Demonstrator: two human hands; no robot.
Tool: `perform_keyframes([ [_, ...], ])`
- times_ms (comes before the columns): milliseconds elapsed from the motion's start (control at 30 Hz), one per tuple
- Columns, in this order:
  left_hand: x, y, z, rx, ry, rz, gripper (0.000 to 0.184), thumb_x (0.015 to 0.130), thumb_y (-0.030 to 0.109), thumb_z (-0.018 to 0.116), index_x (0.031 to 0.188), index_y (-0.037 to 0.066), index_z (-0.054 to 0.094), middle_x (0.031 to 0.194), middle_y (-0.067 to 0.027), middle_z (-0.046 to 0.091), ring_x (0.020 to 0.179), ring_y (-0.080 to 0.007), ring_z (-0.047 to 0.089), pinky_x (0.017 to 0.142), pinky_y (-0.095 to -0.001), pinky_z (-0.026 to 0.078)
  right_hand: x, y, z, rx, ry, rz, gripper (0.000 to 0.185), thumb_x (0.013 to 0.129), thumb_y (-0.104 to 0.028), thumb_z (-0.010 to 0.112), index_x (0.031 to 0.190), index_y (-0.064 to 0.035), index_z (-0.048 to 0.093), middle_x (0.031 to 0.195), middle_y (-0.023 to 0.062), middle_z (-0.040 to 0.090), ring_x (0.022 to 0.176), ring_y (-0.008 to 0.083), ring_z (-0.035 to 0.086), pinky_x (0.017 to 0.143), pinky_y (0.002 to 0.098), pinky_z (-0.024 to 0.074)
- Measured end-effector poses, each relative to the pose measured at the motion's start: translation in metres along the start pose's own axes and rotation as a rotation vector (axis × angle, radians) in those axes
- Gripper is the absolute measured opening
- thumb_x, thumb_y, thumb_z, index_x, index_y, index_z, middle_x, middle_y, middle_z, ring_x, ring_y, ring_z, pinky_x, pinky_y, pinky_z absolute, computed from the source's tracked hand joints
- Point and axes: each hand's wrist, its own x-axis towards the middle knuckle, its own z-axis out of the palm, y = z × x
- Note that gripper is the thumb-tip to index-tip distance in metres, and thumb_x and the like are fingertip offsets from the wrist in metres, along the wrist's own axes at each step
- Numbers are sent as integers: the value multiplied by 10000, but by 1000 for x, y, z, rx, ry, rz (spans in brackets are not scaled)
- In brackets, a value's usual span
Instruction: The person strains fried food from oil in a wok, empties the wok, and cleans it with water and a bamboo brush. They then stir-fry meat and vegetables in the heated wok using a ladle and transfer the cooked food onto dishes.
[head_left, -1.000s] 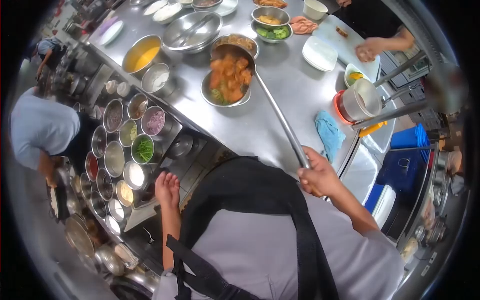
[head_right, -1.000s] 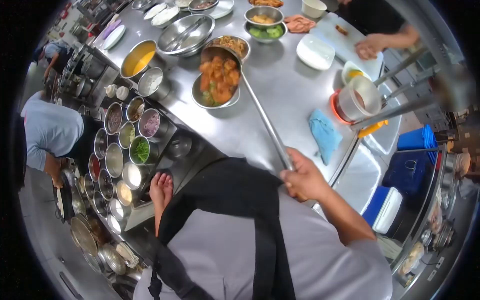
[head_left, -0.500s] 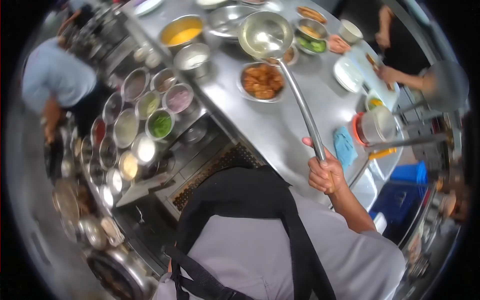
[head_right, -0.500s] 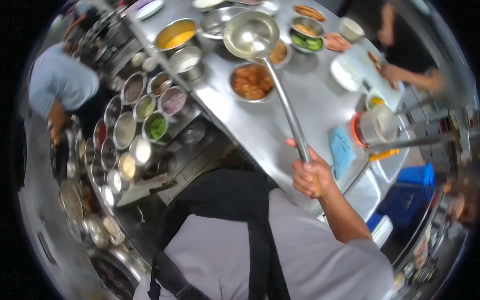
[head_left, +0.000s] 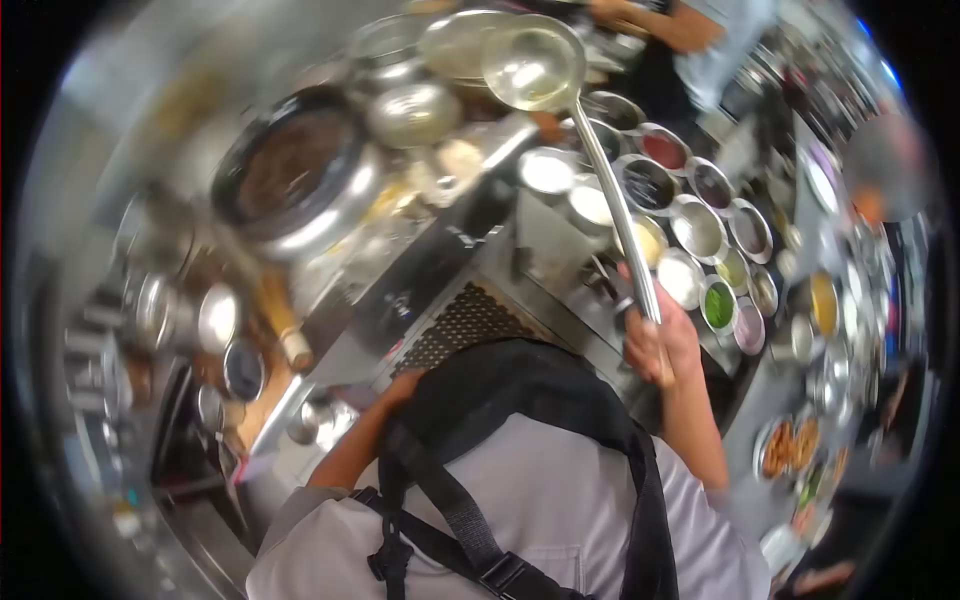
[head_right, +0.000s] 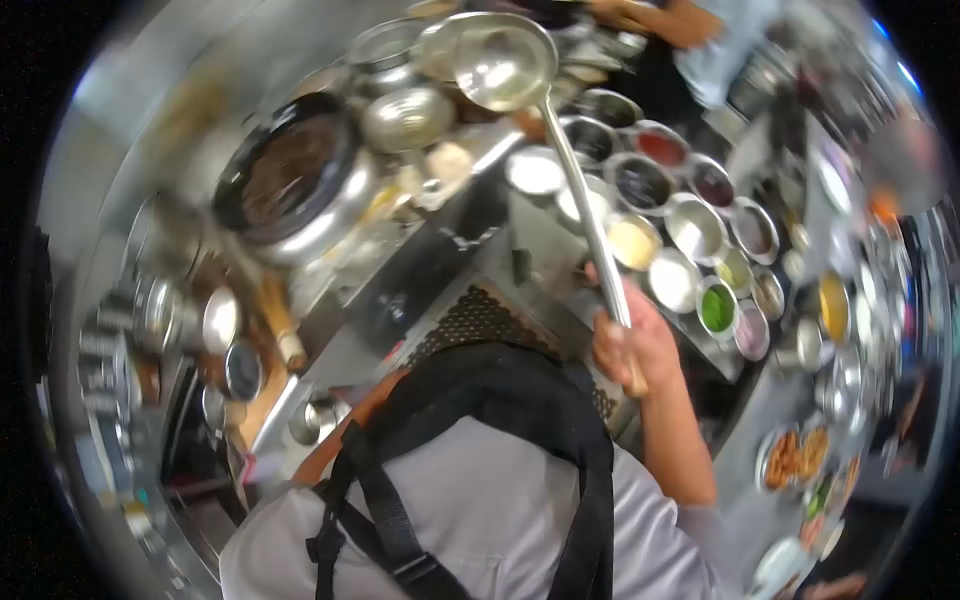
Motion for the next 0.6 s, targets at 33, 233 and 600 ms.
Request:
perform_keyframes([
  [33,-7,8,-12,-19,58,-35,202,887,136,583,1028,16,664,975,-94,692,910,-173,625,815,-309,484,45,3,4,-235,12,43,722,806,3,571,1472,-53,296,632,41,473,413,129,460,371,263,379],
  [233,-53,48,-67,-392,514,-413,144,903,119,608,996,13,632,862,-57,662,740,-140,621,669,-291,509,279,119,-55,-1693,101,-472,700,779,-123,619,1439,-177,391,897,212,665,785,361,664,691,445,527],
  [600,39,178,-187,-948,747,-211,215,944,131,573,1128,21,550,1014,-134,649,891,-220,655,774,-346,549,318,-83,-39,-1716,478,-937,352,861,-190,665,1169,-36,589,990,163,642,884,321,636,767,373,510],
])
